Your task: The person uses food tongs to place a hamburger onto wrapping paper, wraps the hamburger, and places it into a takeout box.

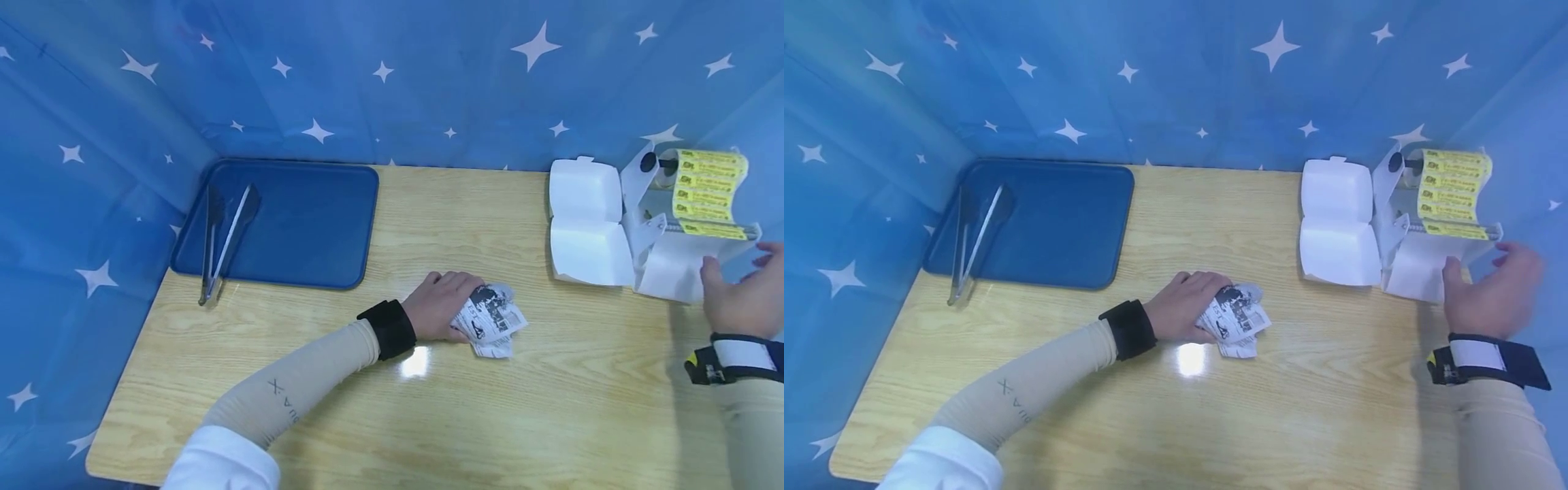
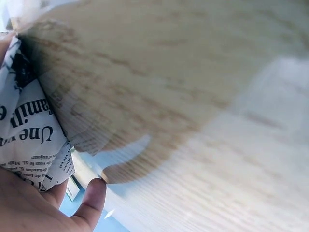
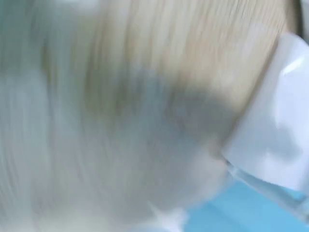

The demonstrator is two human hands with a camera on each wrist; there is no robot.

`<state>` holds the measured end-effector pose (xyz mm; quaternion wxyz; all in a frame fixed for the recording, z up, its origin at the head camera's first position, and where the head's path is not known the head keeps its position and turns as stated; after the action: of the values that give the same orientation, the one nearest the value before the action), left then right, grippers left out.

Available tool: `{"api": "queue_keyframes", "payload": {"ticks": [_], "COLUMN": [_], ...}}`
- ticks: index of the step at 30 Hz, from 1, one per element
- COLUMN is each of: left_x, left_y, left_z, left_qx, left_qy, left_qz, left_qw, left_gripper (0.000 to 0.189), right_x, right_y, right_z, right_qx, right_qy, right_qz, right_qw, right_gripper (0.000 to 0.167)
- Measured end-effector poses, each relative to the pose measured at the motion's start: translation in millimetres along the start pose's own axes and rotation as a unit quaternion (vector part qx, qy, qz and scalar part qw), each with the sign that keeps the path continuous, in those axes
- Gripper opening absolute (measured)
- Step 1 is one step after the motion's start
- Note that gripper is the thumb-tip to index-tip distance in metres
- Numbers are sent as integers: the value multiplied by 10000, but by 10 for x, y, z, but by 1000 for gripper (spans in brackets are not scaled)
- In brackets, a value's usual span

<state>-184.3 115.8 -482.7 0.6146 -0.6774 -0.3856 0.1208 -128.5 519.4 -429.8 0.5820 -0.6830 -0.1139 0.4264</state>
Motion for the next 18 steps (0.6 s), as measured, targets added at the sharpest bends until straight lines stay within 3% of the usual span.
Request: {"api": "queue_keyframes", "payload": {"ticks": [2,5,7,13,18], "left_x": [-4,4,15,30,3], "left_y": [3,11,17,7,6], "left_z": [7,14,15,14,9], "left_qx": [26,-3,-58,-109,-130], "left_qy": [-14,-40,-33,8,-42], "left_qz": [22,-14,-54,-95,-49], "left_qw": [10000,10000,10000,9999,9999], "left_gripper": [100,100,100,101,101], "right_x": [-221,-441,-482,-411,-437], "right_y": [-106,-160,-159,-70,-57], "right_z": [-2,-5,10,88,118], "right_qx": [472,645,645,235,325], "right_qy": [-731,-1520,-1619,-1293,-1472], "right_qz": [-227,-459,-573,-755,-733], "right_qw": [9960,9852,9830,9885,9858], "right_gripper": [59,48,42,42,42]}}
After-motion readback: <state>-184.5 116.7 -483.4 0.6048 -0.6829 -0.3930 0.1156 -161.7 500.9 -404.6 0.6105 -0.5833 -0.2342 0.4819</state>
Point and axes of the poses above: each hand's wrist, its own z-axis towards the middle knuckle, its own y-axis out of the palm, x = y × z, the point moved 8 cm from there along z, towards the middle knuckle, and after that the axes turned 7 degrees about -y, right-handed, at the moved point
